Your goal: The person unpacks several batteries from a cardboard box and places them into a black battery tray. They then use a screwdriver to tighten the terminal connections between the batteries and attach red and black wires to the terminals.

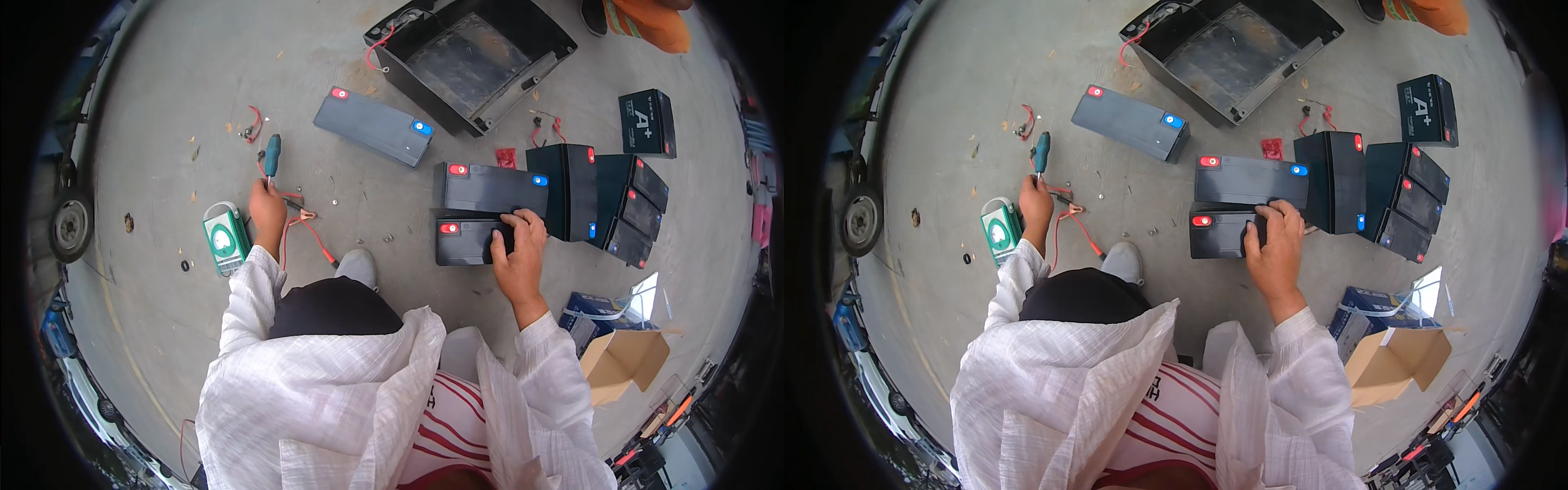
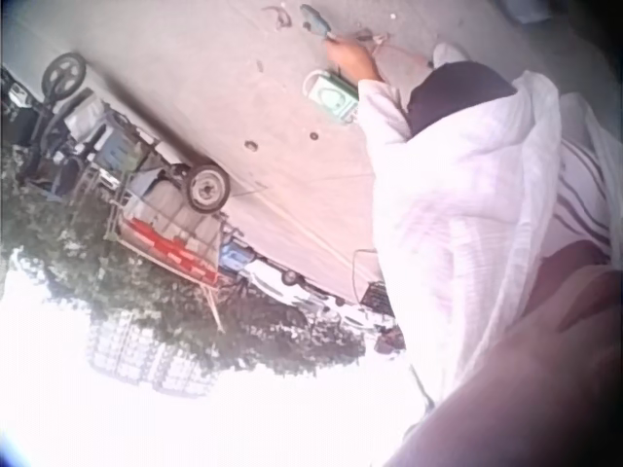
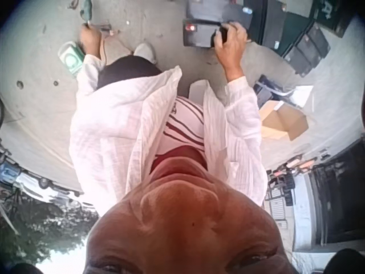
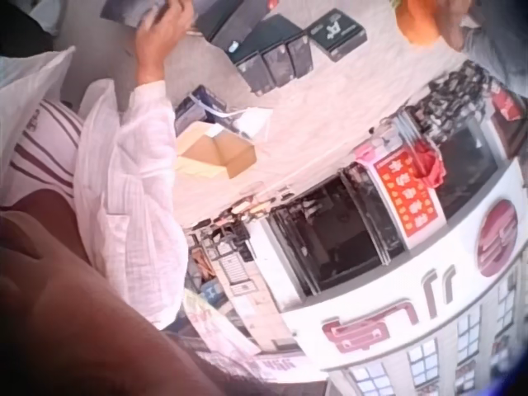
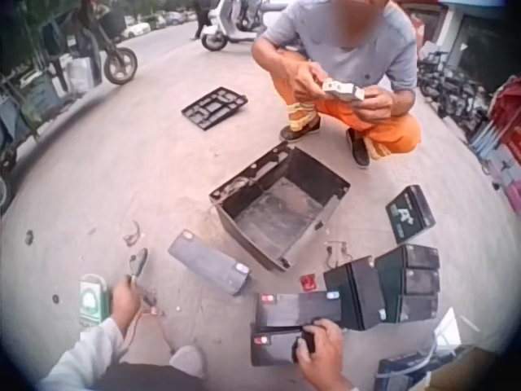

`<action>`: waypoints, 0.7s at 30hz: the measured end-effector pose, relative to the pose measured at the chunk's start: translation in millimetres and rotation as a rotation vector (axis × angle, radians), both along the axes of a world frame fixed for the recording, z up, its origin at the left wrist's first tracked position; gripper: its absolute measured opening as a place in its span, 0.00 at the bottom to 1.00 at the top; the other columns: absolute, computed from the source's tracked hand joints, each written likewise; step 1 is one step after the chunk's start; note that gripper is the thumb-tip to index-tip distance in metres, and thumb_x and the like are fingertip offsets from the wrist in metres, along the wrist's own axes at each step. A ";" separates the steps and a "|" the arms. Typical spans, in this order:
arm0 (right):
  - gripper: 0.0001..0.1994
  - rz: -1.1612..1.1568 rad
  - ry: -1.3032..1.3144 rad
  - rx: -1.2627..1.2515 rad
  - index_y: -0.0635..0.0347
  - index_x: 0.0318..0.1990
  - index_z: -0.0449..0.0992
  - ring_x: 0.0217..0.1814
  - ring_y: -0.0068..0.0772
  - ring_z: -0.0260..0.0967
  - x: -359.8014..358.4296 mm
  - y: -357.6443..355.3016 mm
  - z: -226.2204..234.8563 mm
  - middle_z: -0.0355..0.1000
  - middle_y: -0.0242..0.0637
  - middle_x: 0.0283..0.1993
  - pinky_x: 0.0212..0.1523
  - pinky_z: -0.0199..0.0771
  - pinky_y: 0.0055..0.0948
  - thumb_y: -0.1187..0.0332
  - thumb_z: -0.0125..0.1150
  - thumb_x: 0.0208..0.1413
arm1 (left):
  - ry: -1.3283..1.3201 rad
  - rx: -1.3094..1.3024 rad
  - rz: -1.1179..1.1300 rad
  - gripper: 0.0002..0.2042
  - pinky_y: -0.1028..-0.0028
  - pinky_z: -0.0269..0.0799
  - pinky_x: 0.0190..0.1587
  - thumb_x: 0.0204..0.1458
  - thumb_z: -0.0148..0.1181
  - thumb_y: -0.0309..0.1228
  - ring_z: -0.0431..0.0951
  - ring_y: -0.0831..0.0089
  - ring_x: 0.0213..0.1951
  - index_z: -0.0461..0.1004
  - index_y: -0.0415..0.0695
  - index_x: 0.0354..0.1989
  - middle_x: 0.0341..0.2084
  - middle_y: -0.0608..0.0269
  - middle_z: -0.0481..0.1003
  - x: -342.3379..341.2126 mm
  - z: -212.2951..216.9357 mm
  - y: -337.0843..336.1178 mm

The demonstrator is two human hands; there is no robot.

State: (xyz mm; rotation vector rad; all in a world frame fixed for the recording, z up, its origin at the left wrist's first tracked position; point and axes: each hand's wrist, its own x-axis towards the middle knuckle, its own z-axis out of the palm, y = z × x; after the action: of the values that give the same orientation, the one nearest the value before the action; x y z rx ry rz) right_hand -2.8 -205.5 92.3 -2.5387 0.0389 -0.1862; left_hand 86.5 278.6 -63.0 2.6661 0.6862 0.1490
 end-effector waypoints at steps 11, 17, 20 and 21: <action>0.09 0.048 0.044 -0.232 0.61 0.45 0.77 0.51 0.49 0.70 115.5 -4.9 -6.3 0.74 0.44 0.46 0.54 0.67 0.44 0.69 0.64 0.58 | -0.052 0.071 -0.572 0.20 0.54 0.67 0.58 0.52 0.65 0.31 0.72 0.49 0.54 0.73 0.44 0.53 0.52 0.52 0.73 10.8 9.3 -65.3; 0.09 0.038 0.210 -0.287 0.57 0.38 0.80 0.40 0.45 0.74 134.7 2.5 -21.9 0.77 0.38 0.36 0.45 0.69 0.42 0.63 0.59 0.61 | -0.048 -0.177 -0.641 0.20 0.55 0.66 0.58 0.53 0.64 0.28 0.71 0.46 0.52 0.72 0.40 0.54 0.51 0.49 0.72 9.2 -5.5 -104.7; 0.08 0.019 0.191 -0.308 0.56 0.37 0.80 0.40 0.46 0.73 133.9 3.2 -21.2 0.77 0.38 0.35 0.44 0.69 0.42 0.64 0.59 0.60 | -0.030 -0.305 -0.434 0.17 0.58 0.65 0.60 0.58 0.59 0.27 0.71 0.47 0.51 0.70 0.36 0.55 0.50 0.47 0.72 33.5 -6.9 -115.6; 0.08 0.021 0.202 -0.317 0.56 0.36 0.79 0.40 0.46 0.73 135.2 2.6 -20.5 0.77 0.38 0.35 0.43 0.69 0.42 0.64 0.58 0.59 | -0.103 -0.377 -0.346 0.16 0.59 0.65 0.59 0.59 0.58 0.27 0.72 0.50 0.51 0.70 0.36 0.55 0.50 0.48 0.72 42.3 -8.7 -117.7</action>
State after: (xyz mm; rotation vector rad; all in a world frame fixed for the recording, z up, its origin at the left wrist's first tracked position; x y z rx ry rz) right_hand 132.4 -202.9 71.8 -2.8643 0.0658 0.0805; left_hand 128.8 160.9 -71.7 2.3469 0.1875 0.0549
